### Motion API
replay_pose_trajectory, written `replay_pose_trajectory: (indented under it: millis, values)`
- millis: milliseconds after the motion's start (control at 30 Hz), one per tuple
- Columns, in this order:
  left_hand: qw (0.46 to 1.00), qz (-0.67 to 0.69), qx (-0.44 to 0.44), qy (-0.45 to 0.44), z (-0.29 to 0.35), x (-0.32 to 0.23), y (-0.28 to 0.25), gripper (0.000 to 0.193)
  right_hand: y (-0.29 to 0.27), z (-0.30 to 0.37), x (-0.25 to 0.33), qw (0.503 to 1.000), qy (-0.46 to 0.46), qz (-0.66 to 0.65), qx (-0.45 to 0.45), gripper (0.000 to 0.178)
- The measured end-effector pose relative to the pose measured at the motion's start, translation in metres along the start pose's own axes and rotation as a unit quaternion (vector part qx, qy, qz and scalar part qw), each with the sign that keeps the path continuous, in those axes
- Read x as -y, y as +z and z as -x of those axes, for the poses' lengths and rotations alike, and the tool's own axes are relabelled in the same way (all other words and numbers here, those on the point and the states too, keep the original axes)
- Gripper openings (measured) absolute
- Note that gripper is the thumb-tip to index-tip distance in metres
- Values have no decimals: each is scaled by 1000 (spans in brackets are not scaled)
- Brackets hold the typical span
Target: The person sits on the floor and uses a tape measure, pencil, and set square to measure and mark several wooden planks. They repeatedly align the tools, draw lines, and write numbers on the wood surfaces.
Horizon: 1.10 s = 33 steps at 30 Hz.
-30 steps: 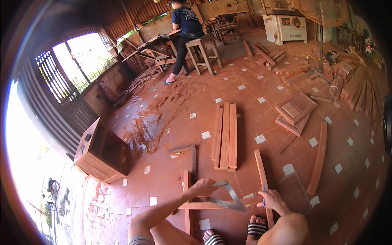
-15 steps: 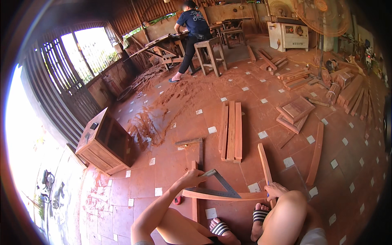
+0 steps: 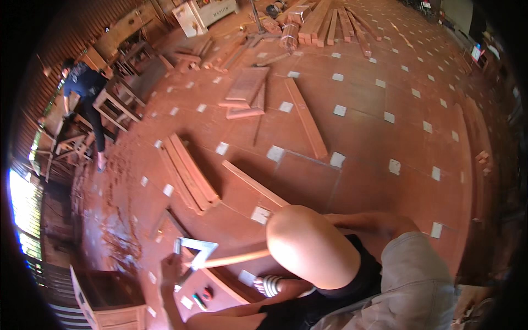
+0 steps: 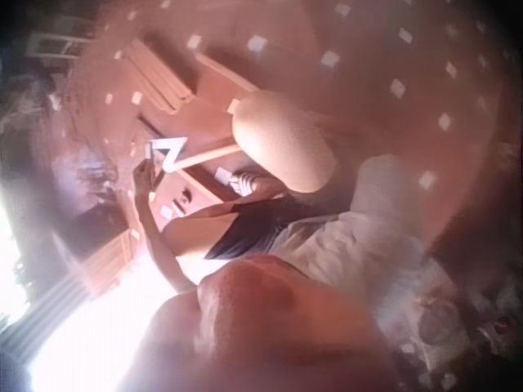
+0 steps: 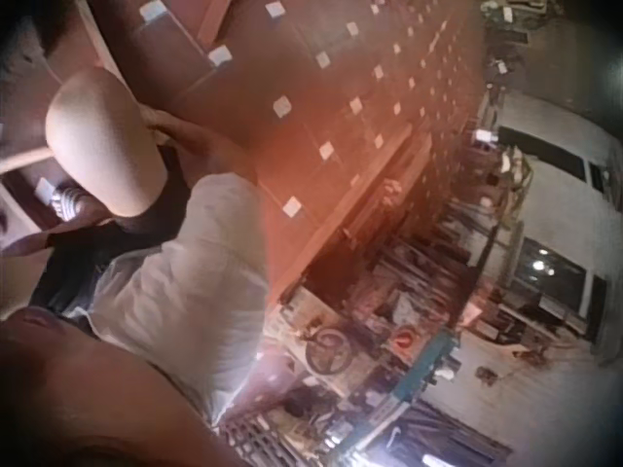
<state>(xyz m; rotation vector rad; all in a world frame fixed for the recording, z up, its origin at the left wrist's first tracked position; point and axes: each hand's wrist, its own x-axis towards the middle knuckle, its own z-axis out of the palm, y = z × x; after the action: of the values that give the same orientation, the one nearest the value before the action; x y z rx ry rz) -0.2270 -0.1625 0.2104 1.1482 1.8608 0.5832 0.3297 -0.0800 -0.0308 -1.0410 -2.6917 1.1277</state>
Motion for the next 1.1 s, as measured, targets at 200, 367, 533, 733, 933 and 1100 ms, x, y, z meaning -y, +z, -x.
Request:
replay_pose_trajectory:
  millis: [200, 367, 533, 733, 933, 1100]
  values:
    - [990, 135, 18, 40, 12, -19, -4, 22, -23, 50, 16, 964, 14, -205, -170, 47]
    - [992, 114, 24, 45, 6, -20, -11, 27, -51, 70, -3, 917, 199, -209, -274, 50]
    - [995, 96, -11, 40, -1, -2, -15, 31, -64, 82, -49, 766, 260, -366, -460, 36]
    - [988, 154, 9, 19, 3, 2, -14, 30, -100, 114, -112, 792, 366, -80, -481, 34]
    - [988, 156, -10, -17, 2, 12, -13, 33, -83, 97, -130, 736, 506, 42, -447, 44]
    - [987, 155, -28, -37, 11, 18, -18, 30, -99, 61, -151, 728, 538, -16, -424, 76]
